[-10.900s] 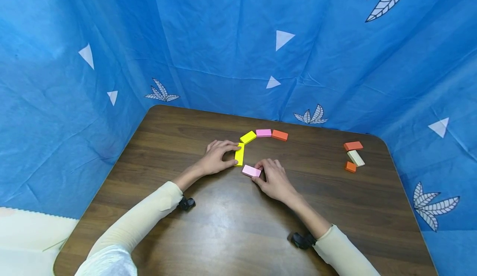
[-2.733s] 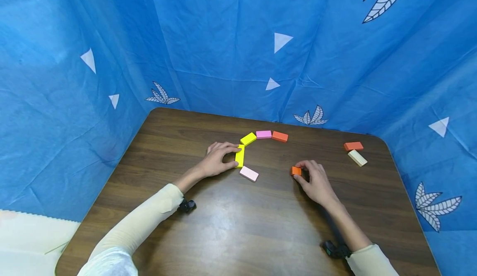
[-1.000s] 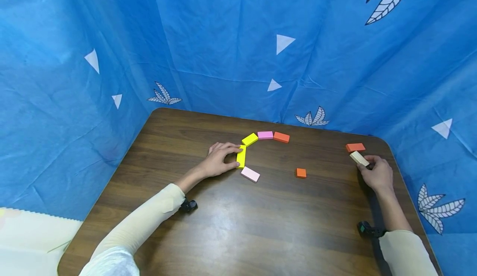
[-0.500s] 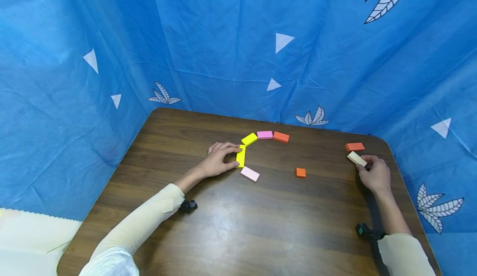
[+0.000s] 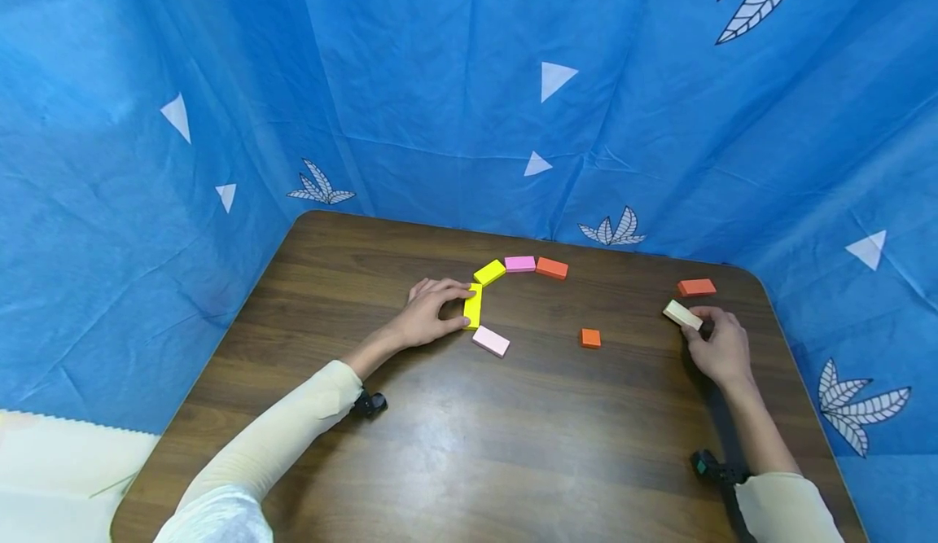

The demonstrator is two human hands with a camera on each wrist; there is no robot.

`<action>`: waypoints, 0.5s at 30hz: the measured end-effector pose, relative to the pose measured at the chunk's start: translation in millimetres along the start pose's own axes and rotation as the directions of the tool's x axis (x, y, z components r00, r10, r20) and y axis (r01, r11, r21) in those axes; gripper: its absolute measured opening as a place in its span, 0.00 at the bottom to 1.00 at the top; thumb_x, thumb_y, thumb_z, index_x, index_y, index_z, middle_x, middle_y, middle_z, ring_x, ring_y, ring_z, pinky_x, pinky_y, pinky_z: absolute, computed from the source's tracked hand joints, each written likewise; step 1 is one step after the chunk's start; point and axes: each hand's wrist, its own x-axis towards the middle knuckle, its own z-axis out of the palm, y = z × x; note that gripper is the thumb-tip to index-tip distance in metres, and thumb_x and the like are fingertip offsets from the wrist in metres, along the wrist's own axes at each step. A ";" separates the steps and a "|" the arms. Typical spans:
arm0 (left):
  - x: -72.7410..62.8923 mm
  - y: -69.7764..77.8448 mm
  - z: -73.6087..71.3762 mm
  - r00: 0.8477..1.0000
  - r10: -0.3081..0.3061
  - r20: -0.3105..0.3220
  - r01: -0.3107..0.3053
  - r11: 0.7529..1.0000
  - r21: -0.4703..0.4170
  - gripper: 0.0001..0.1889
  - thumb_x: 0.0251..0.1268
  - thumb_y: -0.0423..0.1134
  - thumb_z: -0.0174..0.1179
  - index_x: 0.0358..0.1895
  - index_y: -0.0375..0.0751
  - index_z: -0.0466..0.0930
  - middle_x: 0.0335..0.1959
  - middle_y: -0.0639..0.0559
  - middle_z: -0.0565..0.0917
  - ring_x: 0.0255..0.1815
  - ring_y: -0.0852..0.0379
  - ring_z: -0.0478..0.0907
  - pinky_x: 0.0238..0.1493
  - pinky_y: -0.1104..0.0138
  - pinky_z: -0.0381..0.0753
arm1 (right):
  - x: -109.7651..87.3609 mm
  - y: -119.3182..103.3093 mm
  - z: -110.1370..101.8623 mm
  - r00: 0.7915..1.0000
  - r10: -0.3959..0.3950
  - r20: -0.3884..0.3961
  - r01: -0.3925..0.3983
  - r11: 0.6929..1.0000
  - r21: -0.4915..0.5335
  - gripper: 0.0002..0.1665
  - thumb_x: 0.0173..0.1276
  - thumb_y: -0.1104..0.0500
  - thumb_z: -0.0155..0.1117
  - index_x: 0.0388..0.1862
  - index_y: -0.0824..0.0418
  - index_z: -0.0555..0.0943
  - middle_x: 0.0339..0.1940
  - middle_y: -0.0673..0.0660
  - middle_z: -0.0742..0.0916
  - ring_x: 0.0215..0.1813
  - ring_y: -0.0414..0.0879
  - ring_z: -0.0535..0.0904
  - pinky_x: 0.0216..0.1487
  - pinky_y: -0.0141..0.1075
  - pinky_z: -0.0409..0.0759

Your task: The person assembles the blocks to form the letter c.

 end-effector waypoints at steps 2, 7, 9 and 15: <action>0.2 0.0 -0.2 1.000 0.000 0.000 0.000 1.000 0.000 0.28 0.72 0.50 0.72 0.73 0.52 0.81 0.76 0.54 0.79 0.80 0.44 0.70 0.82 0.33 0.50 | -2.3 -4.6 1.3 1.000 -0.013 0.007 0.013 1.000 0.002 0.21 0.78 0.65 0.63 0.65 0.74 0.78 0.57 0.77 0.79 0.53 0.69 0.73 0.47 0.52 0.63; 0.1 -0.6 -0.2 1.000 -0.002 -0.001 0.002 1.000 -0.005 0.28 0.72 0.49 0.72 0.72 0.52 0.81 0.76 0.54 0.79 0.80 0.44 0.70 0.82 0.32 0.50 | -8.4 -16.0 4.4 0.998 -0.055 0.018 0.055 0.998 0.016 0.20 0.77 0.65 0.64 0.64 0.72 0.79 0.60 0.78 0.79 0.55 0.70 0.73 0.49 0.54 0.64; 0.0 -0.6 -0.2 1.000 0.000 -0.003 0.000 1.000 -0.005 0.28 0.72 0.49 0.72 0.72 0.52 0.81 0.76 0.54 0.79 0.79 0.44 0.70 0.81 0.32 0.51 | -10.7 -20.2 5.8 0.997 -0.076 0.019 0.076 0.997 0.022 0.19 0.77 0.66 0.65 0.63 0.72 0.79 0.58 0.77 0.80 0.54 0.69 0.74 0.49 0.52 0.64; -0.1 0.3 -0.6 1.000 0.001 -0.004 -0.001 1.000 -0.008 0.28 0.72 0.49 0.72 0.72 0.52 0.81 0.76 0.54 0.79 0.79 0.44 0.70 0.81 0.32 0.51 | -16.3 -31.5 10.7 0.991 -0.125 0.038 0.123 0.992 0.034 0.18 0.76 0.66 0.66 0.62 0.70 0.80 0.56 0.75 0.81 0.50 0.64 0.74 0.46 0.47 0.63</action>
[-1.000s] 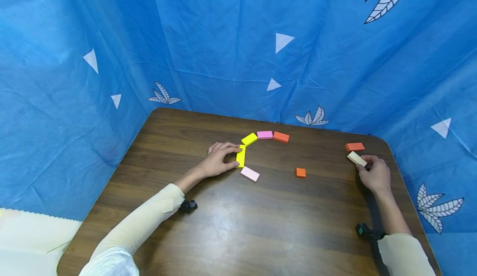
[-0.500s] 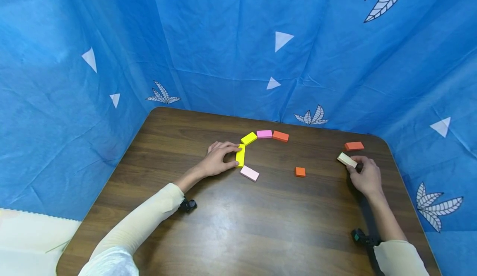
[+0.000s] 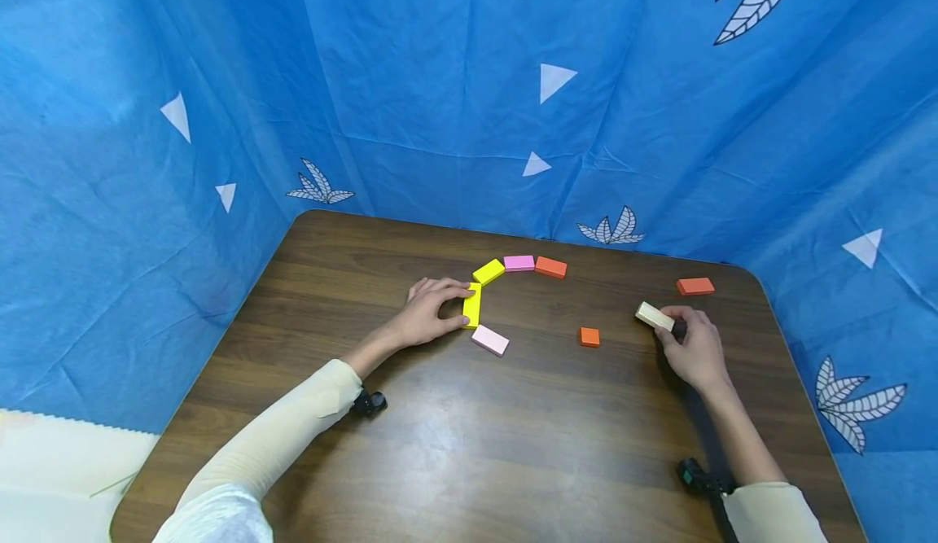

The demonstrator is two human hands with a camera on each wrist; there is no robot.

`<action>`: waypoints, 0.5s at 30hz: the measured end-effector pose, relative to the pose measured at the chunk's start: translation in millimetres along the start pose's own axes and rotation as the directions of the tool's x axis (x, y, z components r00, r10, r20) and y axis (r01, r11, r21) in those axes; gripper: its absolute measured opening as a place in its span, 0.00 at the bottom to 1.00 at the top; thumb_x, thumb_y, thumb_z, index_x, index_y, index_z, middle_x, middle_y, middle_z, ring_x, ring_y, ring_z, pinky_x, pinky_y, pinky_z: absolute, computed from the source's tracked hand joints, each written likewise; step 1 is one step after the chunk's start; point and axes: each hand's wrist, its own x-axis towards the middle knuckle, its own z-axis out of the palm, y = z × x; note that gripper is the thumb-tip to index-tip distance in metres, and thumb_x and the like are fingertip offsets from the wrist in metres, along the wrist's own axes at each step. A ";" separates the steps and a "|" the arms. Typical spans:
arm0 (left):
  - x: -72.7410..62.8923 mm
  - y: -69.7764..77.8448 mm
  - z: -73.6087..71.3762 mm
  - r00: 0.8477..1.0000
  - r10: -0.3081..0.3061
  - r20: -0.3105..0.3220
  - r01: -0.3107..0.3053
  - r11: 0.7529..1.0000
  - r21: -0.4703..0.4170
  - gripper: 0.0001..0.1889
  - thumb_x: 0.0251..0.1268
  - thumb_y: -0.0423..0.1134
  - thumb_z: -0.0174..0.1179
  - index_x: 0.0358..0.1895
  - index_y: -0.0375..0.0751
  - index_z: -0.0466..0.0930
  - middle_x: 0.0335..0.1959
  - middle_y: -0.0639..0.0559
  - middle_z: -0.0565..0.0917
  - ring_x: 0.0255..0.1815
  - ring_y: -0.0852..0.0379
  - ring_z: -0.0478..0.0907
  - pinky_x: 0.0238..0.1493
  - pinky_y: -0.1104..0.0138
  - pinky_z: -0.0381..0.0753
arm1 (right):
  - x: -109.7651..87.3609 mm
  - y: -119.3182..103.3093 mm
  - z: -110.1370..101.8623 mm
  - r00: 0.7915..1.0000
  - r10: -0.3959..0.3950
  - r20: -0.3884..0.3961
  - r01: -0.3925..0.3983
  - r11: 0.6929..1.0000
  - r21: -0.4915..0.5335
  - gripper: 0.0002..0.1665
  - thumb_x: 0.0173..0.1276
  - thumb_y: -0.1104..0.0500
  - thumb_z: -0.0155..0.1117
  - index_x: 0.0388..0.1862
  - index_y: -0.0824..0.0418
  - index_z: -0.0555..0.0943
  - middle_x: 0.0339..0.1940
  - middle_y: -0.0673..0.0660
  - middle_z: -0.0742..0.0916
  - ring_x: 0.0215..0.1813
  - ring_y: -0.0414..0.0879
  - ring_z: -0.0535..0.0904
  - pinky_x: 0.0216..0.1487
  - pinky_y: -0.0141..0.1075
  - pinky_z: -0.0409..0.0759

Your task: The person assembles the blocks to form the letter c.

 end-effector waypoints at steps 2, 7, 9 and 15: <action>0.0 0.0 0.0 1.000 -0.001 0.002 0.001 1.000 -0.001 0.28 0.72 0.49 0.72 0.72 0.51 0.81 0.76 0.54 0.79 0.79 0.44 0.70 0.81 0.32 0.51 | -1.1 -3.7 2.0 1.000 -0.017 0.007 0.017 1.000 0.006 0.18 0.76 0.66 0.67 0.62 0.70 0.80 0.56 0.75 0.81 0.51 0.65 0.74 0.47 0.47 0.64; 0.4 -0.3 0.4 1.000 -0.001 0.002 0.001 1.000 -0.002 0.28 0.72 0.49 0.72 0.73 0.51 0.81 0.76 0.53 0.79 0.80 0.44 0.70 0.82 0.32 0.50 | -4.7 -14.1 6.7 0.999 -0.043 0.021 0.042 0.999 0.008 0.18 0.76 0.66 0.68 0.62 0.69 0.80 0.58 0.75 0.82 0.55 0.67 0.76 0.49 0.50 0.68; 0.4 -0.5 0.4 1.000 -0.002 0.002 0.002 1.000 -0.002 0.28 0.72 0.49 0.72 0.73 0.51 0.81 0.76 0.53 0.79 0.80 0.43 0.69 0.83 0.32 0.49 | -6.4 -18.6 8.8 0.999 -0.042 0.035 0.041 0.999 0.009 0.18 0.77 0.65 0.67 0.62 0.69 0.80 0.59 0.75 0.82 0.56 0.67 0.76 0.49 0.51 0.68; -0.2 -0.7 0.5 1.000 -0.007 0.005 0.007 1.000 -0.001 0.28 0.72 0.49 0.72 0.73 0.52 0.81 0.77 0.54 0.78 0.80 0.44 0.69 0.83 0.33 0.49 | -11.1 -29.6 15.4 0.996 -0.036 0.084 0.033 0.999 0.034 0.19 0.79 0.62 0.66 0.64 0.67 0.80 0.61 0.73 0.81 0.58 0.66 0.75 0.52 0.54 0.69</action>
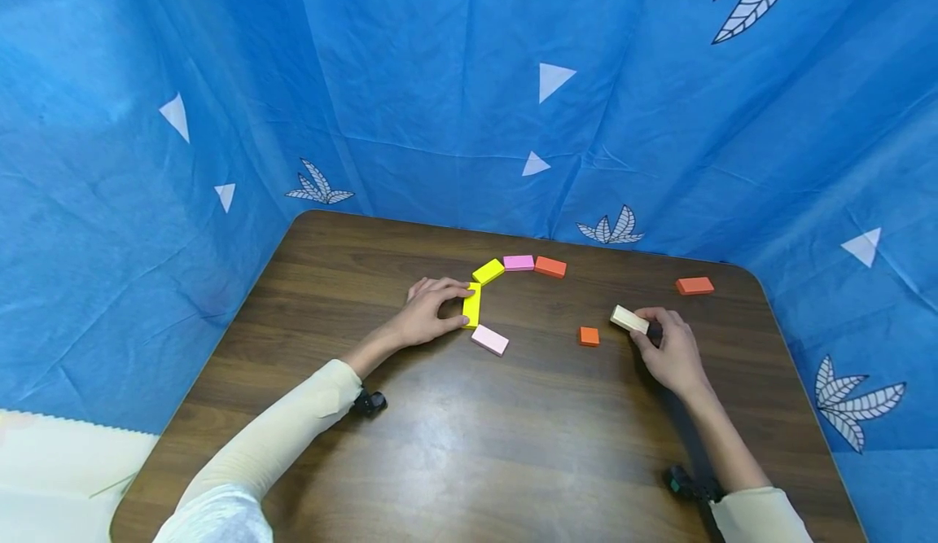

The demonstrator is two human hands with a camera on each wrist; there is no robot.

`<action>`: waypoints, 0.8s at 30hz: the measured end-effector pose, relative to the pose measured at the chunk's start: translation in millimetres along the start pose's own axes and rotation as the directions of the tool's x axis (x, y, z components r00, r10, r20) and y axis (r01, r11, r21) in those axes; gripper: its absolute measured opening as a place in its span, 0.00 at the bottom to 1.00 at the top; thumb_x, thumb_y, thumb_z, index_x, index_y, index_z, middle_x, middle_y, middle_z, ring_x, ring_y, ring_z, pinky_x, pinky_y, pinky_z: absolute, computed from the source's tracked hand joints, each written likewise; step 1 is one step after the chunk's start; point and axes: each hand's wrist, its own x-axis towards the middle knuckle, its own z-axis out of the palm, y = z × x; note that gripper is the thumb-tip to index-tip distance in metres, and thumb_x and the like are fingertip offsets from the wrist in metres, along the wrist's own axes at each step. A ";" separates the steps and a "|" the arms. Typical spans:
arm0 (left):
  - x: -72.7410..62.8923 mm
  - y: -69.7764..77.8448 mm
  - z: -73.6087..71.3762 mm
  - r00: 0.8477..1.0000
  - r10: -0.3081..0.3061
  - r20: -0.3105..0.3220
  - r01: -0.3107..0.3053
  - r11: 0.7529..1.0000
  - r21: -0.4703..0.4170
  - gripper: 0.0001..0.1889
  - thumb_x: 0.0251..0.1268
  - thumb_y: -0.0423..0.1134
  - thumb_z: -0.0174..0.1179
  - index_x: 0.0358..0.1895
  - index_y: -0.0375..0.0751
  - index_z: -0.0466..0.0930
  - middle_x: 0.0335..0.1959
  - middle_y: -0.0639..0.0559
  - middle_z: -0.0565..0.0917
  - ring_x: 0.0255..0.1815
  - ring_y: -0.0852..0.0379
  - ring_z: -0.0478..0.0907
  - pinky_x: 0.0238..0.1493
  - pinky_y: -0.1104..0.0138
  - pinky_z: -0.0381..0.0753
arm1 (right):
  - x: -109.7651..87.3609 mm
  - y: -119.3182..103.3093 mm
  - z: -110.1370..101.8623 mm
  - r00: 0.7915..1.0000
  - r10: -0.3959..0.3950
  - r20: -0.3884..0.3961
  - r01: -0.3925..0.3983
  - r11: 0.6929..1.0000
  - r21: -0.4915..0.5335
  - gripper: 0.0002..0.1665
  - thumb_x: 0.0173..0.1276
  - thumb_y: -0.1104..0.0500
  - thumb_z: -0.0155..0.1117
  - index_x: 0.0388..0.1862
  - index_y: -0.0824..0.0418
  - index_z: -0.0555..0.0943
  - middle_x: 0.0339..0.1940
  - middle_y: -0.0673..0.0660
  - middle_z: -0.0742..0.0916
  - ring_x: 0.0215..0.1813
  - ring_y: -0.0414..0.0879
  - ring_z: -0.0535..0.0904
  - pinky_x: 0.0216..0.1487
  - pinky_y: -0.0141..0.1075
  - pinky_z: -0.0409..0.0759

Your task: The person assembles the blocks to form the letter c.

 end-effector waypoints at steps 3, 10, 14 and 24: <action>-0.3 -0.1 0.3 1.000 0.003 -0.001 -0.003 1.000 -0.002 0.28 0.72 0.50 0.72 0.73 0.52 0.81 0.77 0.54 0.79 0.80 0.44 0.70 0.83 0.33 0.49 | -1.4 -5.4 4.0 1.000 -0.014 0.010 0.014 1.000 0.004 0.19 0.79 0.62 0.67 0.64 0.66 0.80 0.61 0.72 0.81 0.57 0.64 0.74 0.51 0.52 0.68; -1.1 -0.1 0.7 1.000 0.005 -0.007 -0.005 1.000 -0.002 0.28 0.72 0.49 0.72 0.73 0.52 0.81 0.76 0.54 0.79 0.80 0.44 0.70 0.82 0.33 0.50 | -5.4 -19.3 12.9 0.995 -0.097 -0.003 0.097 0.995 0.022 0.18 0.75 0.64 0.70 0.62 0.65 0.82 0.58 0.70 0.84 0.57 0.64 0.74 0.53 0.51 0.65; -0.9 -0.4 1.5 1.000 0.007 -0.009 -0.007 1.000 -0.005 0.28 0.72 0.49 0.72 0.73 0.51 0.81 0.76 0.53 0.79 0.80 0.44 0.69 0.82 0.33 0.50 | -8.1 -27.9 18.1 0.993 -0.118 0.007 0.118 0.993 0.027 0.18 0.74 0.65 0.71 0.61 0.64 0.83 0.58 0.68 0.86 0.59 0.63 0.74 0.56 0.52 0.66; -0.9 -1.0 2.1 1.000 0.011 -0.013 -0.012 1.000 -0.005 0.28 0.72 0.49 0.72 0.73 0.51 0.81 0.76 0.53 0.79 0.80 0.44 0.70 0.82 0.33 0.50 | -12.5 -42.4 30.2 0.990 -0.130 0.052 0.128 0.991 0.042 0.18 0.75 0.62 0.72 0.61 0.60 0.84 0.61 0.65 0.87 0.64 0.64 0.73 0.61 0.61 0.70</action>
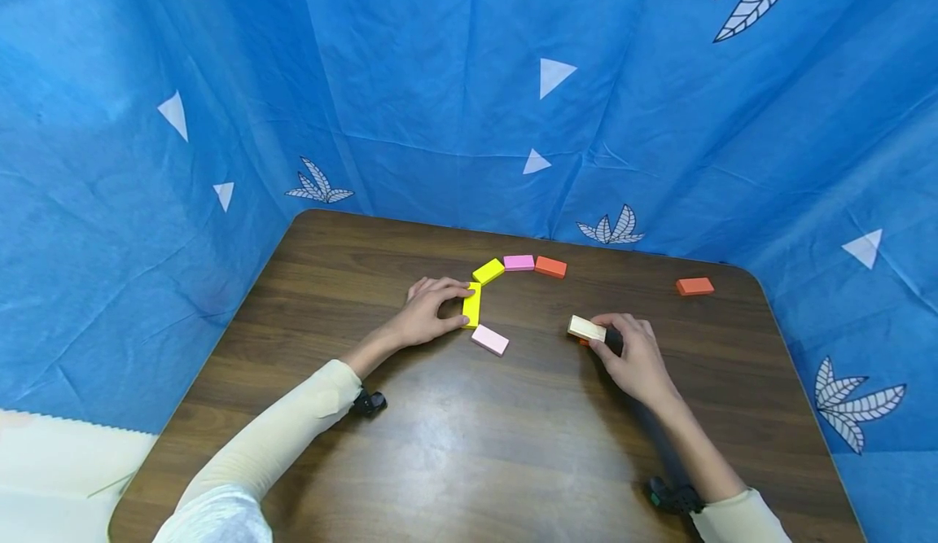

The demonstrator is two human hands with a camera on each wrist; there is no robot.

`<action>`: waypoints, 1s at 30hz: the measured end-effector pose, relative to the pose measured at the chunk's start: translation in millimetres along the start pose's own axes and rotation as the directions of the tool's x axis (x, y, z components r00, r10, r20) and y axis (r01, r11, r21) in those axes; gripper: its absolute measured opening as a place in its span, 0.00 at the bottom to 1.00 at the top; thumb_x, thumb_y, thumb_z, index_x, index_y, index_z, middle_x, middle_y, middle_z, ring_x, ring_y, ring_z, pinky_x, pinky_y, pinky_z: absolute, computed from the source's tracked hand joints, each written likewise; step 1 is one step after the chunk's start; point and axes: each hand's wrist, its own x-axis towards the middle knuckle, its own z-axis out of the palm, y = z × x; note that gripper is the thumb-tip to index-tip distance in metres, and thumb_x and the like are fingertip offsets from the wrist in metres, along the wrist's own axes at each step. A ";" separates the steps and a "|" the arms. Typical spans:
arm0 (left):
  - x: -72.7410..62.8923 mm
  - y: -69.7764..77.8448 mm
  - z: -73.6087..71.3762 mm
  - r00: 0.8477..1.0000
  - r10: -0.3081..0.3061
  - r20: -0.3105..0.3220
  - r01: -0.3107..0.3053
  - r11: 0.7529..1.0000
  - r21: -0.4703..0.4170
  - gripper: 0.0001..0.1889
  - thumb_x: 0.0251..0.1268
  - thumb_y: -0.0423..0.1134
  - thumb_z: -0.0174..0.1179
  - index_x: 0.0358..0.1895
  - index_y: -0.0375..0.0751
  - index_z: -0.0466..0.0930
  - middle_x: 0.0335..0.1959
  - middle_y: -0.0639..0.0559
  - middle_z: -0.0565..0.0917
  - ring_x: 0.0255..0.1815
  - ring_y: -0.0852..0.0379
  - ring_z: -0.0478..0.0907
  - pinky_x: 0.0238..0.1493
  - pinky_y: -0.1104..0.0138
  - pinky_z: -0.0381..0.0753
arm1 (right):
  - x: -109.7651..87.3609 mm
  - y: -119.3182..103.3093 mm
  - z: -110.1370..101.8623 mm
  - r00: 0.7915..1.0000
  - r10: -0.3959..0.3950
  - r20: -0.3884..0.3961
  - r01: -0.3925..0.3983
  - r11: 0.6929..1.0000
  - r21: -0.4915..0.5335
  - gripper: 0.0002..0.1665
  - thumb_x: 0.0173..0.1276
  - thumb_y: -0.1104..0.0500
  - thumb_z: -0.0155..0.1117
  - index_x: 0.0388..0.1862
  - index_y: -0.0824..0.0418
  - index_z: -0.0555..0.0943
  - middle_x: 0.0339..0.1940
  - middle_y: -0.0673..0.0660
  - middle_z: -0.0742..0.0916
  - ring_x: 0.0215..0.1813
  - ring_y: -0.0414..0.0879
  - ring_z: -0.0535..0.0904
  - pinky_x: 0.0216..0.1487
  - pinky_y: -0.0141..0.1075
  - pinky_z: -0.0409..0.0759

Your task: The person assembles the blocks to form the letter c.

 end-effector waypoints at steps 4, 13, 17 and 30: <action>0.4 0.0 -0.1 1.000 0.003 -0.003 -0.003 1.000 -0.004 0.28 0.72 0.49 0.72 0.72 0.51 0.81 0.76 0.53 0.79 0.80 0.43 0.70 0.83 0.33 0.49 | 1.3 -4.8 4.4 1.000 -0.026 0.007 0.026 1.000 -0.003 0.18 0.74 0.63 0.73 0.61 0.60 0.85 0.61 0.65 0.88 0.64 0.64 0.72 0.64 0.61 0.70; 1.0 -1.5 -0.3 1.000 0.003 -0.002 -0.003 1.000 0.000 0.28 0.72 0.49 0.72 0.72 0.52 0.82 0.76 0.54 0.79 0.80 0.44 0.70 0.82 0.33 0.50 | 1.2 -13.3 17.5 0.995 -0.097 0.029 0.097 0.995 -0.008 0.19 0.71 0.64 0.75 0.60 0.59 0.85 0.58 0.63 0.89 0.63 0.64 0.73 0.65 0.64 0.63; 1.1 -1.1 -0.8 1.000 0.000 0.001 0.000 1.000 0.004 0.28 0.72 0.49 0.72 0.72 0.52 0.81 0.76 0.54 0.79 0.80 0.44 0.70 0.83 0.33 0.50 | 0.5 -18.8 23.1 0.992 -0.116 0.050 0.117 0.993 -0.023 0.19 0.71 0.63 0.75 0.59 0.57 0.85 0.58 0.61 0.89 0.64 0.62 0.73 0.65 0.65 0.61; 1.6 -1.4 -1.4 1.000 0.000 0.004 0.000 1.000 0.005 0.28 0.72 0.49 0.72 0.72 0.51 0.81 0.77 0.53 0.79 0.80 0.44 0.70 0.84 0.33 0.48 | 1.7 -33.7 36.7 0.988 -0.136 0.078 0.141 0.987 -0.070 0.17 0.69 0.61 0.78 0.56 0.55 0.87 0.56 0.59 0.91 0.66 0.63 0.74 0.75 0.70 0.49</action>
